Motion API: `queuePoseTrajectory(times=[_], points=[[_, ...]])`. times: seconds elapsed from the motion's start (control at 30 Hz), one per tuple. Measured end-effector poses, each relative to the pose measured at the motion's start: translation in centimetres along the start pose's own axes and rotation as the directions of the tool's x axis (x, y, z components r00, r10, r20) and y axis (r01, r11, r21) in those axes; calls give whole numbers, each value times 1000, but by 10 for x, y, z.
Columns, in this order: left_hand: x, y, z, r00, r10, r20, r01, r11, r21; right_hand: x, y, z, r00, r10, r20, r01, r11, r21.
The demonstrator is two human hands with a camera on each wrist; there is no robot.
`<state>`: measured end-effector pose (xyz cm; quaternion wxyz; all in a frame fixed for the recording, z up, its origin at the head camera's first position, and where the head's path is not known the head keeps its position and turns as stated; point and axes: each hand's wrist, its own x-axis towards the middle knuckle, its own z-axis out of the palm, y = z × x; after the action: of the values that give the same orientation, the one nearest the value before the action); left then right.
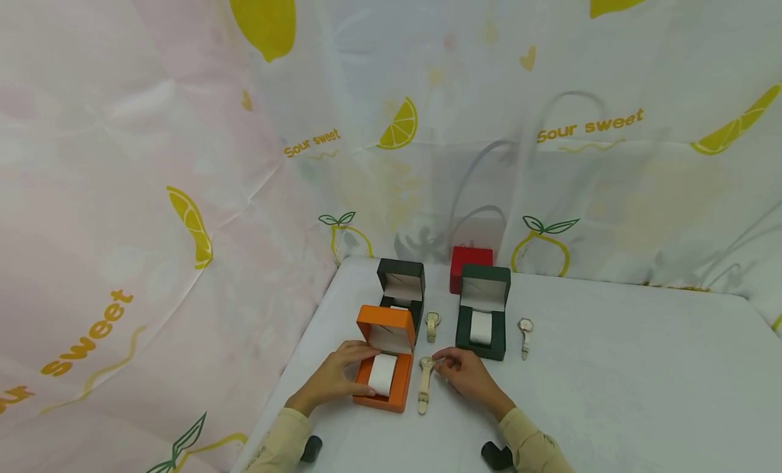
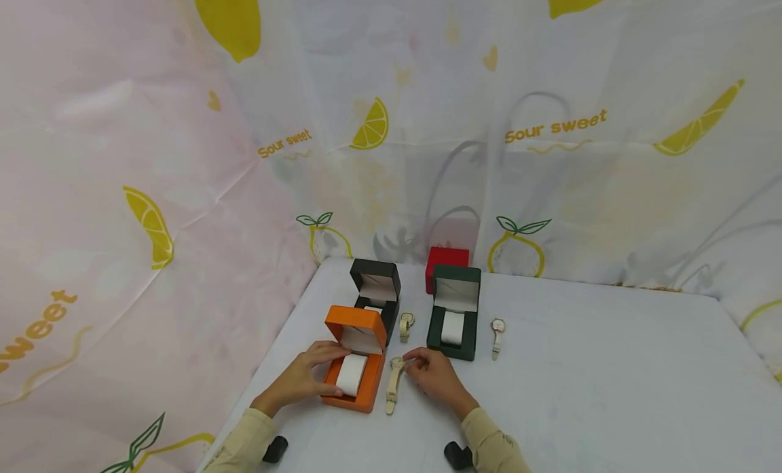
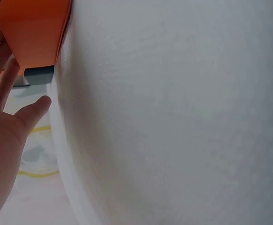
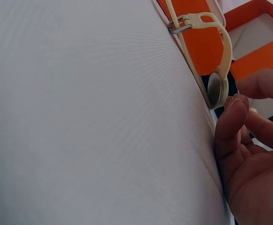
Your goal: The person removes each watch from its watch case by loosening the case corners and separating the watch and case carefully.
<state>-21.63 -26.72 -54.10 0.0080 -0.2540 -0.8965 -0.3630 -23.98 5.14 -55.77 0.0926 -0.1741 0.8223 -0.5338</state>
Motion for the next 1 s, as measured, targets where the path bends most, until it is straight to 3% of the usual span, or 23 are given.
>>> queuePoseTrajectory(times=[0.27,0.63,1.0], points=[[1,2,-1,1000,-7,8,7,1000,-24,2,3,1,1000,12,-14,-12,1000,-6],[1,1,1,996,89,14,-89,994,58,3,2,0,998,56,-5,-56,995,80],[2,3,2,999,21,28,-23,998,61,3,3,-2,999,44,18,-46,995,85]])
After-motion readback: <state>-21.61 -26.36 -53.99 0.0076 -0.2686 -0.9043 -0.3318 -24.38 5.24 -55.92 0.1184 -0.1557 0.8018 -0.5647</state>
